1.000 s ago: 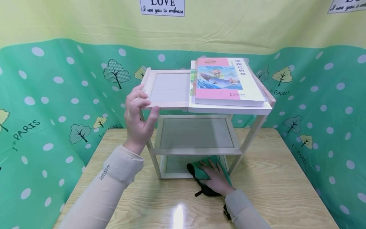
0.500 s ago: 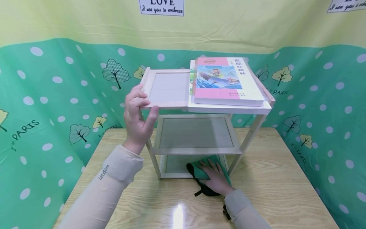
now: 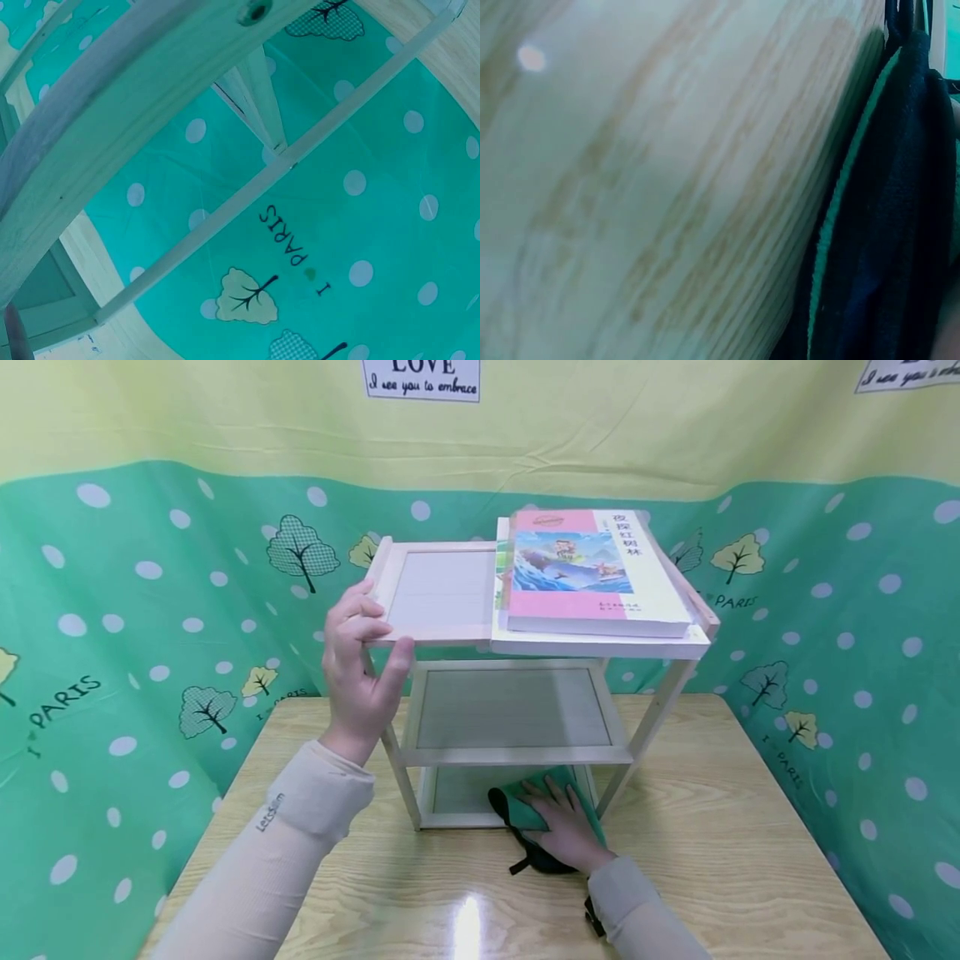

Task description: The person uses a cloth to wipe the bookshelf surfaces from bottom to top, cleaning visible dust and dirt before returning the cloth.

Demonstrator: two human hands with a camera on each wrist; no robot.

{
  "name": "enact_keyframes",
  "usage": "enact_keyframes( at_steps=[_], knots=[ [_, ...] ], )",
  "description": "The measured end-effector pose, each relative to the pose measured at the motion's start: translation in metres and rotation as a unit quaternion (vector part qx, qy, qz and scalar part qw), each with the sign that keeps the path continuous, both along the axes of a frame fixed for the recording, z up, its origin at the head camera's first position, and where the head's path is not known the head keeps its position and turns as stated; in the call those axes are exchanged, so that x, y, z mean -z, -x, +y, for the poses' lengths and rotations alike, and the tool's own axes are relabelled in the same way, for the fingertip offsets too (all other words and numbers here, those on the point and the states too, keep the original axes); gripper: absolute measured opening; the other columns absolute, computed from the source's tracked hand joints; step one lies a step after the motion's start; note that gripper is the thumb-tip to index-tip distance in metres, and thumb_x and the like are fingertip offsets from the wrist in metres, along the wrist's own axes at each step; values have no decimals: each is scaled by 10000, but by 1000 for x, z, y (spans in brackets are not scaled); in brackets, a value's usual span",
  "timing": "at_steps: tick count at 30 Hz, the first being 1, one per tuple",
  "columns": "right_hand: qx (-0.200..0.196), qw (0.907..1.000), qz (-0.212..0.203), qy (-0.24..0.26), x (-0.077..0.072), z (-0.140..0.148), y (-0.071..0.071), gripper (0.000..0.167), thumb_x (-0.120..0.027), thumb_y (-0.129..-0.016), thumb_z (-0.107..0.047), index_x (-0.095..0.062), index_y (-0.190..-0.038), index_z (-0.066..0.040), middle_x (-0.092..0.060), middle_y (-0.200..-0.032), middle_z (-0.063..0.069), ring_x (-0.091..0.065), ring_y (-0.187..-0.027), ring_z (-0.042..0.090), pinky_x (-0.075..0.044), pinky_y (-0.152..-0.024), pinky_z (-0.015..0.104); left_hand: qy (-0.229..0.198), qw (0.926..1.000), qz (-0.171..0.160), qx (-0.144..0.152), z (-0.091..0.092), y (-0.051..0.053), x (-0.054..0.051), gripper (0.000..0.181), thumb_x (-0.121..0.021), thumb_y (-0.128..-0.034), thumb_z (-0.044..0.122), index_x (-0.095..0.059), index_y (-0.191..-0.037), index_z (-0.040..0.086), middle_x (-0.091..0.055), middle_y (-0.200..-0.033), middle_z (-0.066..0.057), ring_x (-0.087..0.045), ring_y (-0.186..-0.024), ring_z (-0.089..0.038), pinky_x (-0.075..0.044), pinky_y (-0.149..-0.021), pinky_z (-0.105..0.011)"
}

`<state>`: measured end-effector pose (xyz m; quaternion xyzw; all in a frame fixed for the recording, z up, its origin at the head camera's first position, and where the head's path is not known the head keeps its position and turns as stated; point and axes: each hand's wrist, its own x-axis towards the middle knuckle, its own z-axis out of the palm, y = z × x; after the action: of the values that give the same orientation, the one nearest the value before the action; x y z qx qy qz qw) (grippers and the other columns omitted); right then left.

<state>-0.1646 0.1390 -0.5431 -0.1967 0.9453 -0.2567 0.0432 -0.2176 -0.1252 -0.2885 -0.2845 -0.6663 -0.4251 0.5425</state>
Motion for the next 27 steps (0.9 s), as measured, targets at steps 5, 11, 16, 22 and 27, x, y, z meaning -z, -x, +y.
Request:
enact_keyframes(
  at_steps=[5,11,16,22,27],
  knots=[
    [5,10000,-24,45,1,0,-1,544,-661,-920,-277,-517,-1433,-165,-401,-1566,80,-187,-1498,439,-72,-1198,683,-24,10000,24,33,1,0,1,391,-550,-941,426,-456,-928,47,-520,-1008,-228,-526,-1285,-369,-438,-1116,-478],
    [-87,9999,14,90,-1,-3,-1,523,-661,-919,-258,-531,-1414,-152,-416,-1555,87,-197,-1489,456,-76,-1179,710,-81,9999,64,70,1,1,0,388,-557,-934,425,-457,-923,50,-522,-1003,-230,-527,-1282,-379,-431,-1122,-482],
    [-93,9999,-85,68,-3,-7,-1,503,-641,-931,-243,-533,-1417,-166,-415,-1559,65,-184,-1499,438,-54,-1192,695,-86,9999,67,56,2,1,0,390,-556,-932,430,-458,-924,52,-525,-1004,-232,-529,-1281,-380,-429,-1122,-482],
    [-88,9999,-71,-37,-2,-10,-3,491,-635,-936,-242,-538,-1412,-174,-421,-1556,66,-187,-1499,435,-55,-1194,689,-90,9999,22,83,2,0,0,384,-556,-929,421,-456,-925,50,-523,-1007,-237,-525,-1287,-377,-423,-1128,-481],
    [-69,9999,-50,-83,-1,-10,-3,492,-639,-936,-253,-539,-1412,-180,-423,-1555,57,-188,-1500,432,-55,-1198,682,-107,9999,33,95,2,1,0,375,-560,-924,411,-453,-918,51,-522,-1001,-237,-528,-1280,-384,-424,-1128,-480]
  ],
)
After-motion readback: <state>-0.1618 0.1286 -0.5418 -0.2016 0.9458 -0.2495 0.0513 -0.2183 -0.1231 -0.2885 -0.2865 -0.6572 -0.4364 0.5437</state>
